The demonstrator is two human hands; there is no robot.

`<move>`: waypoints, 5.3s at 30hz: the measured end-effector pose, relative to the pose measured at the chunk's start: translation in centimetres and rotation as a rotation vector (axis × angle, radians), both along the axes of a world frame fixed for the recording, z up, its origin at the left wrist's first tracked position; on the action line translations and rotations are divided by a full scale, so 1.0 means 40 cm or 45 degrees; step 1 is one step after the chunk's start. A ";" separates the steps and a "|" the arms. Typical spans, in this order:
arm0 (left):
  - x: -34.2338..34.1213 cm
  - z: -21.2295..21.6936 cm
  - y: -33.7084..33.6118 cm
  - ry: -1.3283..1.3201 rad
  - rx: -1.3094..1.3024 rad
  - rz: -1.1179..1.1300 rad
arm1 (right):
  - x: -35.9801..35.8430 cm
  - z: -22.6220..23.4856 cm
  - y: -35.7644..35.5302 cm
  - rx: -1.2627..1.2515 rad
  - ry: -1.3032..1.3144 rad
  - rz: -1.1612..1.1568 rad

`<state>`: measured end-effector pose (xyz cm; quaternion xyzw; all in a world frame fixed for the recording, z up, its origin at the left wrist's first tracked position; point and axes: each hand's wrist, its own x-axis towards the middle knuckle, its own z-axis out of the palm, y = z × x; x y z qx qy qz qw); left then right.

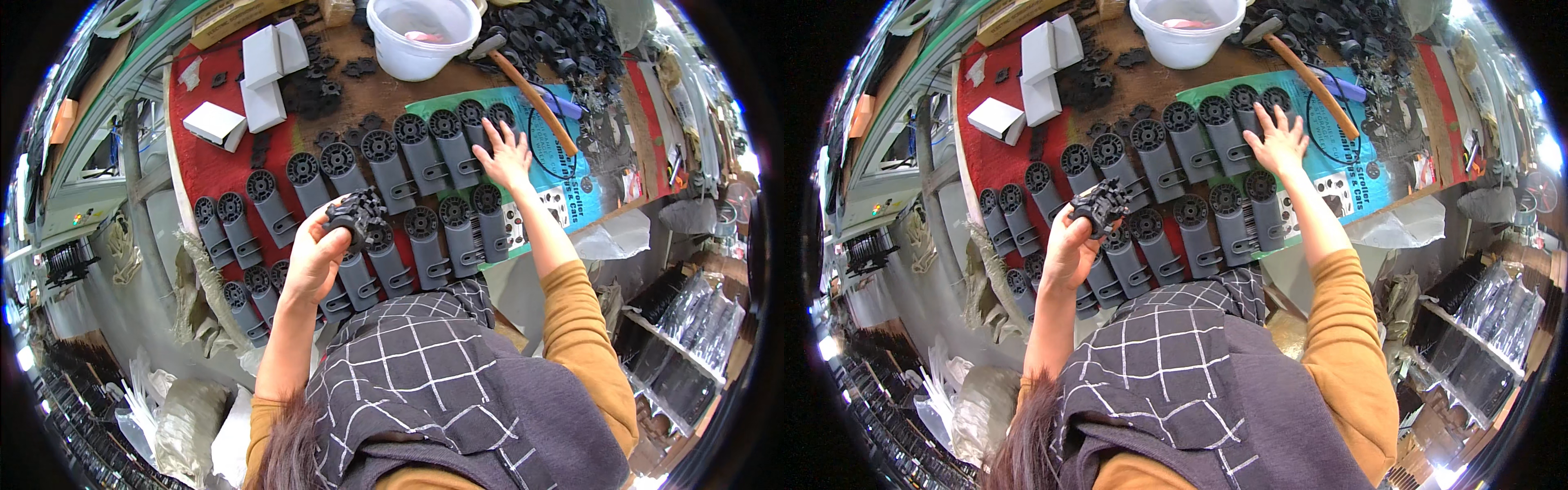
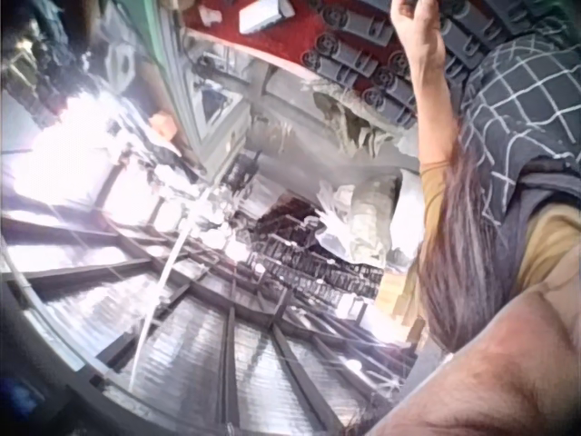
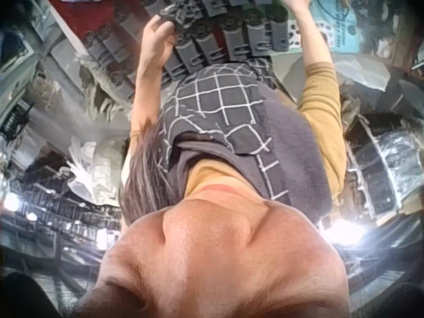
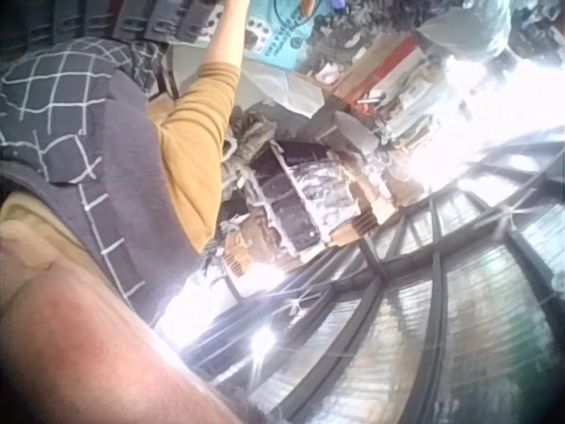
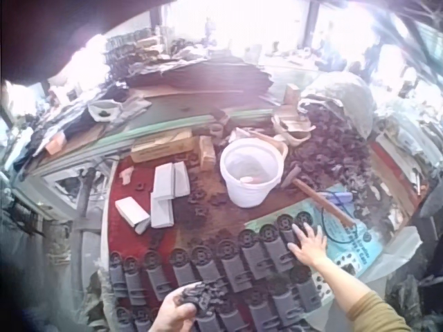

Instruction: The person inserts small white circular pieces into gray cylindrical plastic parts, taps them with a hammer, and then cleans the parts with a toothbrush. The person places the finished parts in rows on the table.

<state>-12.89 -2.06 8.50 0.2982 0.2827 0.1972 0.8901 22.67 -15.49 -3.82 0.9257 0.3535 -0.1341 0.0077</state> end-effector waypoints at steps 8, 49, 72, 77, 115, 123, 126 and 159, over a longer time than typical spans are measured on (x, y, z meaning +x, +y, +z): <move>0.038 0.000 -0.008 -0.047 -0.028 -0.070 | -0.316 0.327 0.042 0.899 1.399 0.180; -0.005 -0.038 -0.007 0.149 -0.017 0.100 | 0.174 0.035 -0.039 0.090 -0.194 0.496; 0.065 -0.009 -0.021 0.024 -0.153 -0.018 | -0.350 0.362 0.111 0.733 1.870 -0.214; 0.051 -0.032 -0.022 0.060 -0.135 0.019 | -0.280 0.265 0.064 0.927 1.766 -0.430; 0.046 -0.019 -0.002 0.000 -0.109 0.093 | -0.309 0.340 0.161 0.706 1.345 0.480; 0.027 -0.029 0.001 0.058 -0.099 0.156 | -0.294 0.308 0.137 0.846 1.794 -0.116; 0.003 -0.041 0.007 0.082 -0.077 0.194 | -0.181 0.223 0.137 0.667 0.633 0.160; 0.012 -0.037 0.003 0.123 -0.127 0.174 | -0.380 0.312 0.183 0.762 1.278 0.531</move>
